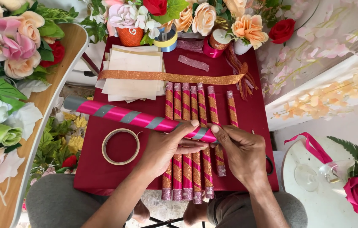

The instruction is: The person wraps a pink ribbon around a grey cylindrical object in a spiral pattern, then secures it with tape. They repeat this process with a gold glitter ribbon on another cylinder, creating a decorative striped pattern.

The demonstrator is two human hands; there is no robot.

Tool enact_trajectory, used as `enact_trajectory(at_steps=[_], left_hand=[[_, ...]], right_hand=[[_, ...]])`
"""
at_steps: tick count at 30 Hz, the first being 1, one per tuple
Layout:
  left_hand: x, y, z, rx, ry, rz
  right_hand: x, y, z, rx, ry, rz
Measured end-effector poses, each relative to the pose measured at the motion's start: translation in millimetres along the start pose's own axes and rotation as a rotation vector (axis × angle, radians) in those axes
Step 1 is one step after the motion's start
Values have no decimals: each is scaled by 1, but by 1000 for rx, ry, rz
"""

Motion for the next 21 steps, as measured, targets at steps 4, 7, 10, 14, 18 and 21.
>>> enact_trajectory(at_steps=[4, 7, 10, 14, 18, 21], left_hand=[[-4, 7, -4, 28, -18, 23], [-15, 16, -17, 59, -60, 74], [-20, 19, -17, 78, -60, 76], [-21, 18, -20, 71, -79, 62], [-20, 17, -18, 84, -63, 19], [-16, 14, -13, 98, -40, -17]], right_hand=[[4, 0, -10, -12, -33, -16], [6, -2, -8, -2, -10, -17], [8, -1, -8, -49, -57, 11], [11, -3, -12, -34, -76, -5], [11, -2, -11, 25, -80, -4], [8, -1, -10, 47, -53, -37]])
Point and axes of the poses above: each hand's wrist, its own y-axis towards the middle knuckle, its own x-axis out of the palm, z = x × y, the point moved 2 cm from there along y, towards the middle knuckle, and after that the axes turned 11 degrees about x, right-handed, at the moved point
